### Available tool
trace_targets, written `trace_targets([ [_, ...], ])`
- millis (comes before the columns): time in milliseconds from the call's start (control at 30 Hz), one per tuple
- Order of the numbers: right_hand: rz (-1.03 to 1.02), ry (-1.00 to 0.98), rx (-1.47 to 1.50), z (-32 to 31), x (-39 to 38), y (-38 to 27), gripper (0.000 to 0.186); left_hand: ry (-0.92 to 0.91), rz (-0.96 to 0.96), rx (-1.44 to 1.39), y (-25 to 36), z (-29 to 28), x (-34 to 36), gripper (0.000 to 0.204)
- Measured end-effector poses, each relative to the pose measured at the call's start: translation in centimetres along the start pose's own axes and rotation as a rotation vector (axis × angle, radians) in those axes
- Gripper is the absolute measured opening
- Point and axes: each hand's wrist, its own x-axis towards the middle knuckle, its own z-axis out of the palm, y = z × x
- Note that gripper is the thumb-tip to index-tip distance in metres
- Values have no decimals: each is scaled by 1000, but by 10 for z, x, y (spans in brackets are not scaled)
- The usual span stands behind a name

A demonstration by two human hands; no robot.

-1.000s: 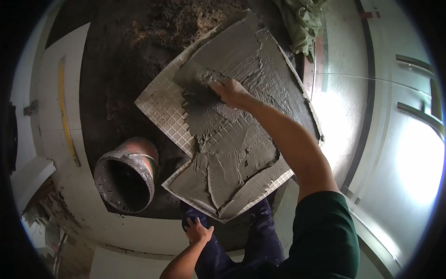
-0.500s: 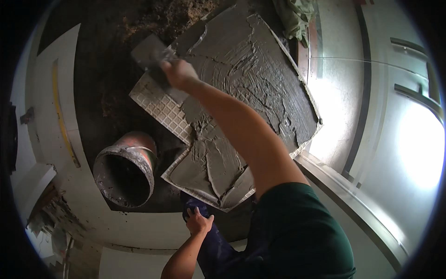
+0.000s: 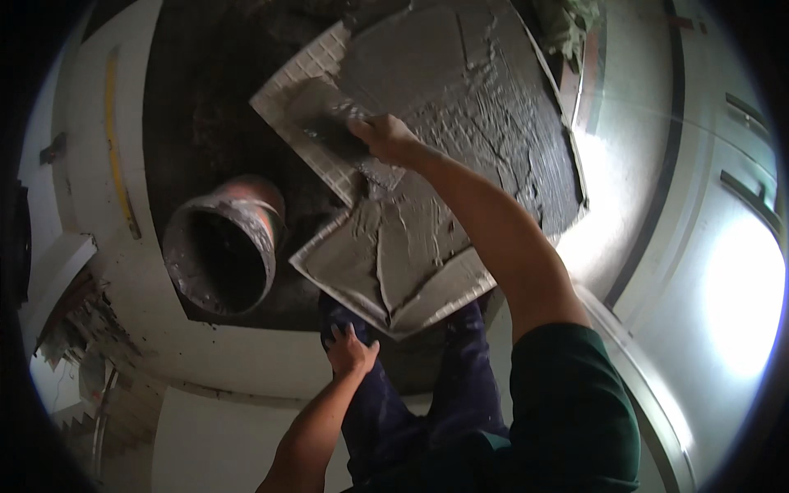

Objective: Applying and spreading mortar on the back of a floor tile using a trowel.

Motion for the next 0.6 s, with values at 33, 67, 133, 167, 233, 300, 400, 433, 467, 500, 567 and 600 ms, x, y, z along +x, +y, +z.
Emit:
trace_targets([
  [33, 29, -16, 2, 0, -15, -2, 50, -9, -10, -47, -2, -3, -1, 80],
  [67, -90, 21, -139, 0, -25, -3, 48, 23, 4, -28, -4, 1, -1, 80],
  [133, -312, 121, -282, 0, -52, 24, 45, 49, 32, -9, -5, 4, 0, 80],
  [167, -314, 115, -284, -3, -70, 32, 45, 23, 13, -5, -2, -1, 1, 80],
  [233, -107, -99, -647, -7, -112, 45, 47, -14, -10, 3, -5, -1, -4, 79],
  [300, -98, -147, -776, -20, -119, 61, 44, 2, 3, 1, -2, 1, -2, 79],
  [400, -508, 184, -1084, -49, -96, 92, 45, 5, 16, 32, 10, 4, 0, 79],
  [433, -379, 197, -1003, -60, -70, 87, 47, 2, 13, 37, 12, 8, 3, 79],
  [467, -251, 197, -912, -64, -47, 70, 48, 23, 13, 34, 8, 12, 2, 79],
  [500, -186, 233, -843, -66, -37, 47, 50, 43, 9, 33, -2, 16, 0, 78],
  [567, -83, 407, -737, -92, -14, 23, 53, 60, 24, 32, 5, 18, 4, 78],
  [600, -29, 514, -679, -95, -13, 18, 55, 39, 8, 55, 6, 19, 2, 78],
])
